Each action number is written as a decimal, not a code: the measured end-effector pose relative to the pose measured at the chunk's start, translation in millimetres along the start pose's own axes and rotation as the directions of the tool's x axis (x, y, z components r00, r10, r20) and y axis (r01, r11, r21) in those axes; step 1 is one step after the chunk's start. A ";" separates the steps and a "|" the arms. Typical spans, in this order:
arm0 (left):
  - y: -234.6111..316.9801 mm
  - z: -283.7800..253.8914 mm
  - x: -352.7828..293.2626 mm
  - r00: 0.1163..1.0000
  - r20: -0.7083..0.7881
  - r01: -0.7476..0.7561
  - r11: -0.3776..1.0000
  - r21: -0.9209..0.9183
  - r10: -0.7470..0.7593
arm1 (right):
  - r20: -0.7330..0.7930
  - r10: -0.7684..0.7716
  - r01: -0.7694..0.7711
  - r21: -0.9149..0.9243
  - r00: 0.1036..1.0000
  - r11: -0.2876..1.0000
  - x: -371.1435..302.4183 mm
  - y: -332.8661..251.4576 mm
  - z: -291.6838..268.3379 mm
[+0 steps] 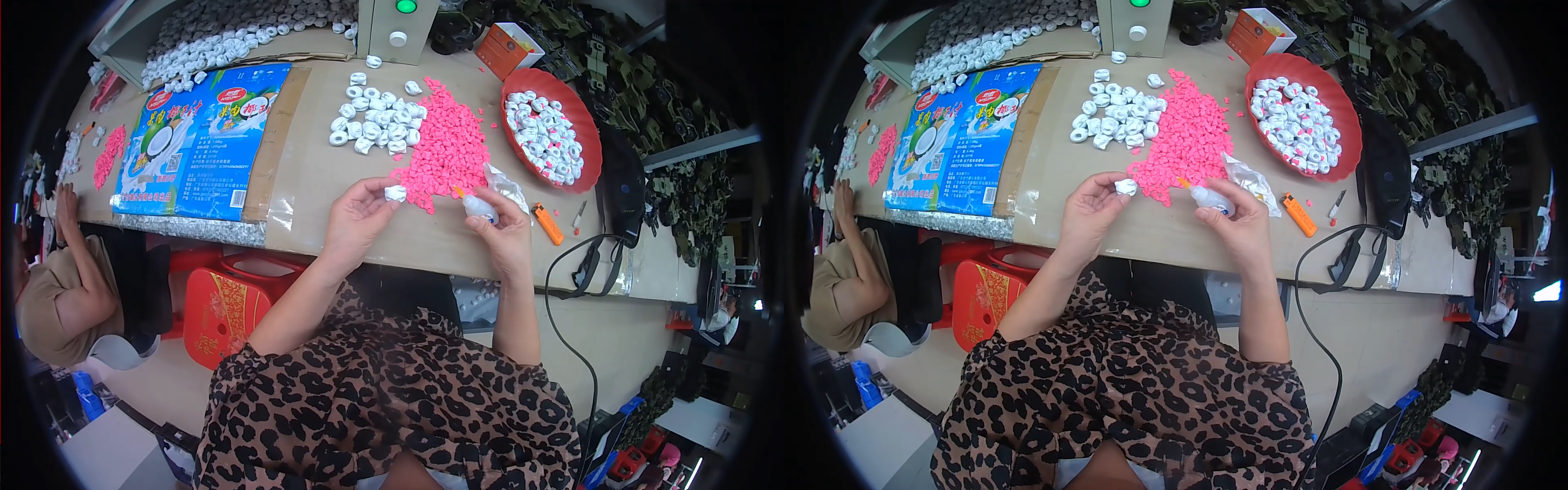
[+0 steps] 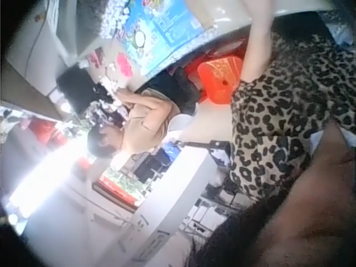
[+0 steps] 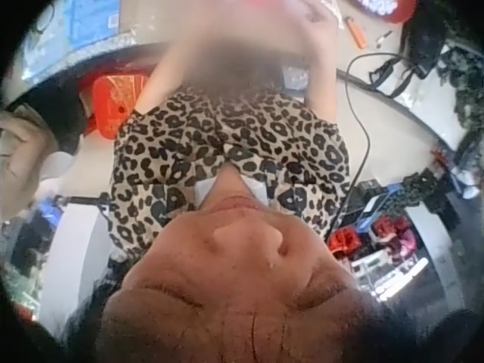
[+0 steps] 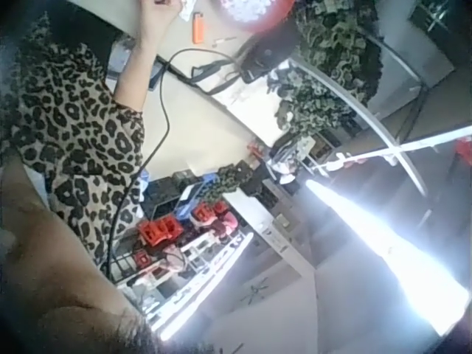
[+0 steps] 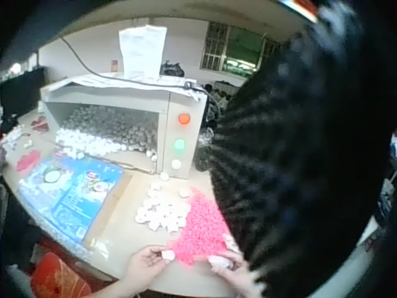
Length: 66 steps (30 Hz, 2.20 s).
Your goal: The person applies glue from a bottle onto small white pieces and attaches pink pieces onto them by hand.
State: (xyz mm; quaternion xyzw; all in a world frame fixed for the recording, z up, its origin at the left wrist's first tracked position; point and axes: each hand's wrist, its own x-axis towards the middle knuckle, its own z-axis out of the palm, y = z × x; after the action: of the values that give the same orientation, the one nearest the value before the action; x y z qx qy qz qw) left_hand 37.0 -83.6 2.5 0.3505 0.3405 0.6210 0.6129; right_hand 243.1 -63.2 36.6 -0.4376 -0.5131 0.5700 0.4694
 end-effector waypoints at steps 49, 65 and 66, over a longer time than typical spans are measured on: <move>0.9 -0.8 -4.3 0.973 0.185 0.129 0.991 0.042 -0.135 | 0.104 0.244 -0.248 0.025 0.964 0.968 11.9 -3.3 54.1; -1.8 -4.8 -5.0 0.977 0.198 0.063 0.995 0.082 -0.079 | 0.064 0.131 -0.129 -0.034 0.989 0.991 10.2 15.9 59.6; -2.8 -4.3 -5.0 0.981 0.180 0.065 0.996 0.068 -0.076 | 0.050 0.090 -0.089 -0.029 0.995 0.996 8.2 16.4 61.2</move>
State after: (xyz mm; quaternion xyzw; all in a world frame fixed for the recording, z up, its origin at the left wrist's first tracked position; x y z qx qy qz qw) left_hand 34.9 -88.5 -2.2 0.4123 0.3141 0.5533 0.6521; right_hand 180.2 -66.3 25.7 -0.4518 -0.5124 0.5945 0.4241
